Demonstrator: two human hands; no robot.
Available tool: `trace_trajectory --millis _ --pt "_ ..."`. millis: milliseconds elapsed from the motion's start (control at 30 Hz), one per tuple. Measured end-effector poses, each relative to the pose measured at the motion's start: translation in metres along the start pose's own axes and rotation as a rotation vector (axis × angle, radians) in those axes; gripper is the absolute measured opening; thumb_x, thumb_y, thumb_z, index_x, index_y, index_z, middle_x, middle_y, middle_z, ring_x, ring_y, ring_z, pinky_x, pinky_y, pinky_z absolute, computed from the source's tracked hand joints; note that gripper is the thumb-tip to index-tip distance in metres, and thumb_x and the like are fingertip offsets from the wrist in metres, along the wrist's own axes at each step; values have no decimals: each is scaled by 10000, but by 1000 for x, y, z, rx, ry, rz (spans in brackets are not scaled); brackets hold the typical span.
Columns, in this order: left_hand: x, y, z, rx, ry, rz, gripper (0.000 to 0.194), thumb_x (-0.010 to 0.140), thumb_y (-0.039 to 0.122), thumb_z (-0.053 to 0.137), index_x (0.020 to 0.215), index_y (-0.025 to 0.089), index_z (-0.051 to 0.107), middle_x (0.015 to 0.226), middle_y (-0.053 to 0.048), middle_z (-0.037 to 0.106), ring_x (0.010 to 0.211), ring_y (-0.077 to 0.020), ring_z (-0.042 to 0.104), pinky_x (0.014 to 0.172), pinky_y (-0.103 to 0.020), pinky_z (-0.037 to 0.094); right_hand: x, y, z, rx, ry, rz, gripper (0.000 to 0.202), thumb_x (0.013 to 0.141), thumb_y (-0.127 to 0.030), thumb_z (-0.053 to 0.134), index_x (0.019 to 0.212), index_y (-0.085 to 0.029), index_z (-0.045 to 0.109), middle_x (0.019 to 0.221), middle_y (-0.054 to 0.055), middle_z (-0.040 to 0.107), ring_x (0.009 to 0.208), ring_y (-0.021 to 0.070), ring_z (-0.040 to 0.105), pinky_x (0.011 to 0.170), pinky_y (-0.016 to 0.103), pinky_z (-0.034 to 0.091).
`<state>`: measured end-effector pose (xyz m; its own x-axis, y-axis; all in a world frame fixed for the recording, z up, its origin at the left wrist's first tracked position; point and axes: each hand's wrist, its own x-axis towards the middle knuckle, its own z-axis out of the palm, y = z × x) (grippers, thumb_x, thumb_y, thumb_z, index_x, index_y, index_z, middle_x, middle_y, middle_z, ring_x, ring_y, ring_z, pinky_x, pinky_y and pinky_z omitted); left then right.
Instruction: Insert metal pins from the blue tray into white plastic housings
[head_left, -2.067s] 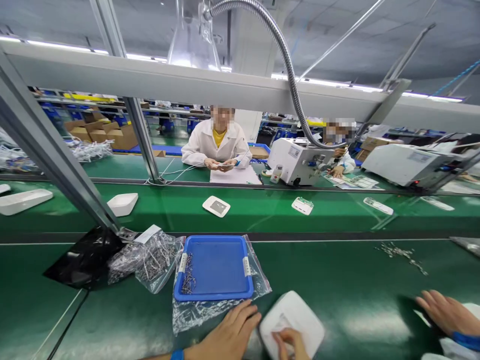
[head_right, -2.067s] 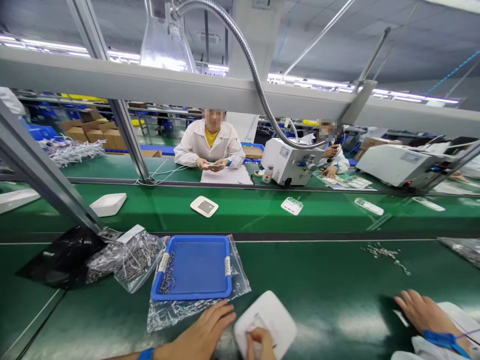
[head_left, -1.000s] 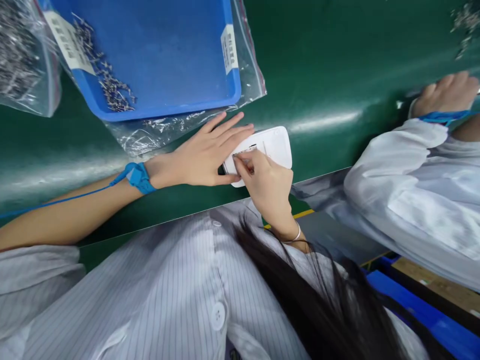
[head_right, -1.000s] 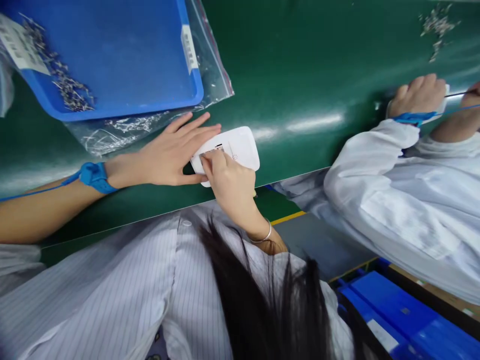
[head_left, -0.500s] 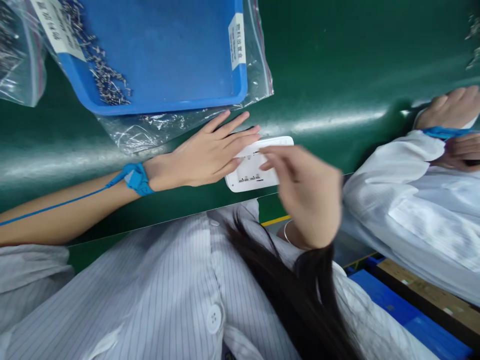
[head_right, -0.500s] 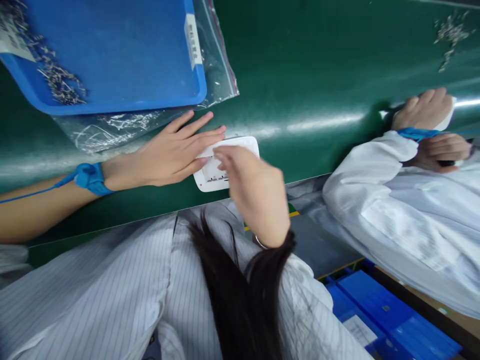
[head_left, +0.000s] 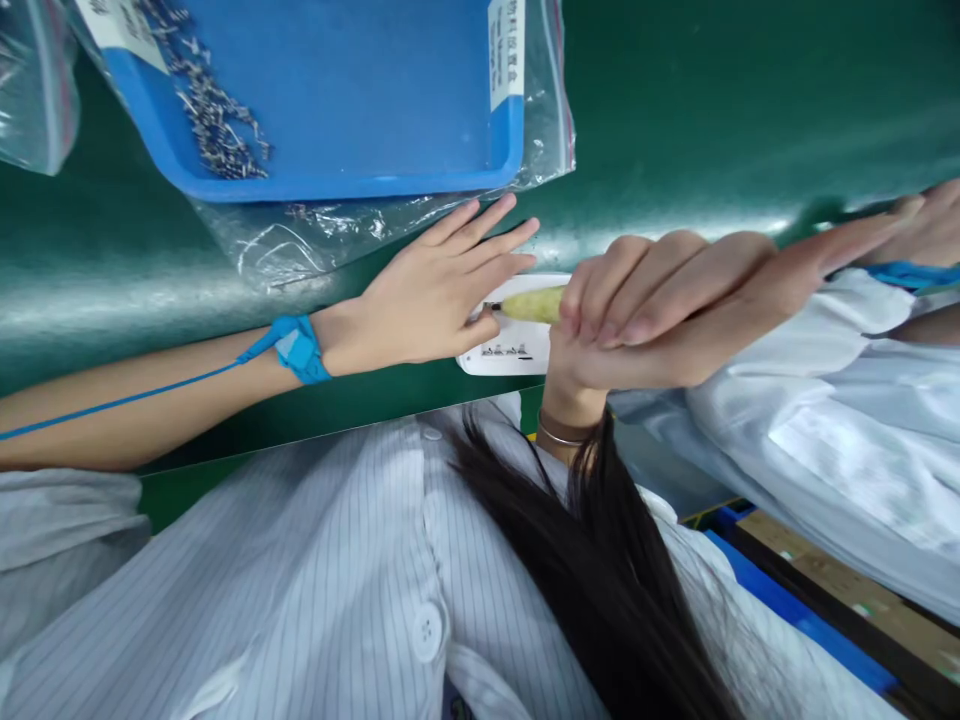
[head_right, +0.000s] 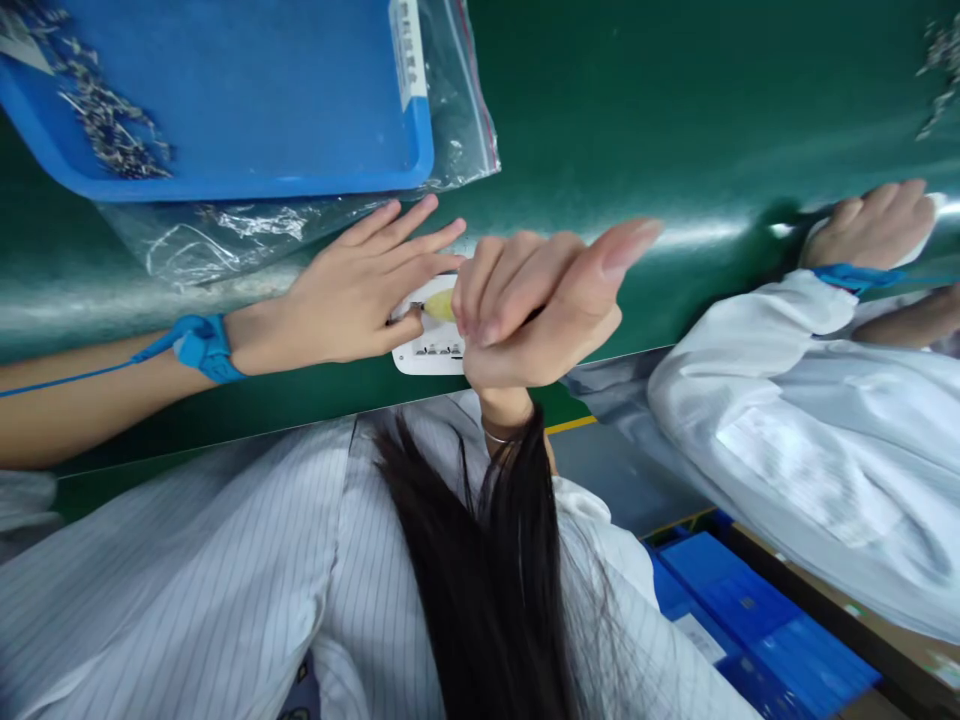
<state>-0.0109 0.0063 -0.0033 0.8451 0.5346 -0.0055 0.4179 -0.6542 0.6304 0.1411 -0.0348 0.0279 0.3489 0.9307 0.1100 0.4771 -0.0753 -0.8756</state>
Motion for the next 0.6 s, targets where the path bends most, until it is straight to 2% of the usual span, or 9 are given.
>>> trace_trajectory --millis 67,167,300,433,533,600 --pt "0 1 -2 -11 -10 3 563 970 282 432 1501 107 366 1655 -83 252 1553 -325 106 1260 -561 118 3 -2 -6 -16 -94 -14 1110 894 -629 -262 702 -185 736 526 49 504 647 158 717 531 237 480" --pt "0 3 -5 -46 -31 9 548 994 276 411 1496 66 348 1655 -103 240 1545 -354 104 1243 -594 105 1 7 -13 8 -226 -111 1138 852 -667 -281 694 -183 737 539 56 524 657 168 725 540 251 483" --pt "1 5 -7 -41 -62 -3 539 1015 281 389 1494 38 344 1655 -118 224 1540 -369 92 1233 -611 88 -6 23 -12 96 -231 -220 1160 838 -642 -302 629 -139 721 521 64 500 623 197 723 510 265 456" --pt "0 5 -7 -28 -73 -11 543 1008 259 385 1504 44 337 1659 -106 217 1541 -362 80 1239 -589 74 -6 25 -14 167 -298 -218 1096 873 -669 -231 575 -141 682 511 62 482 585 202 708 511 282 459" --pt "0 3 -5 -23 -53 -1 552 982 254 397 1500 68 357 1655 -82 248 1545 -335 97 1255 -538 77 -11 28 -20 47 -220 -176 985 920 -669 -152 498 -189 598 487 50 425 592 198 695 520 290 487" --pt "0 1 -3 -15 -47 20 576 971 292 408 1503 76 357 1652 -75 262 1546 -334 107 1258 -543 80 -25 33 -22 -93 -264 -188 871 962 -678 -26 425 -234 496 466 37 385 554 185 660 518 306 509"
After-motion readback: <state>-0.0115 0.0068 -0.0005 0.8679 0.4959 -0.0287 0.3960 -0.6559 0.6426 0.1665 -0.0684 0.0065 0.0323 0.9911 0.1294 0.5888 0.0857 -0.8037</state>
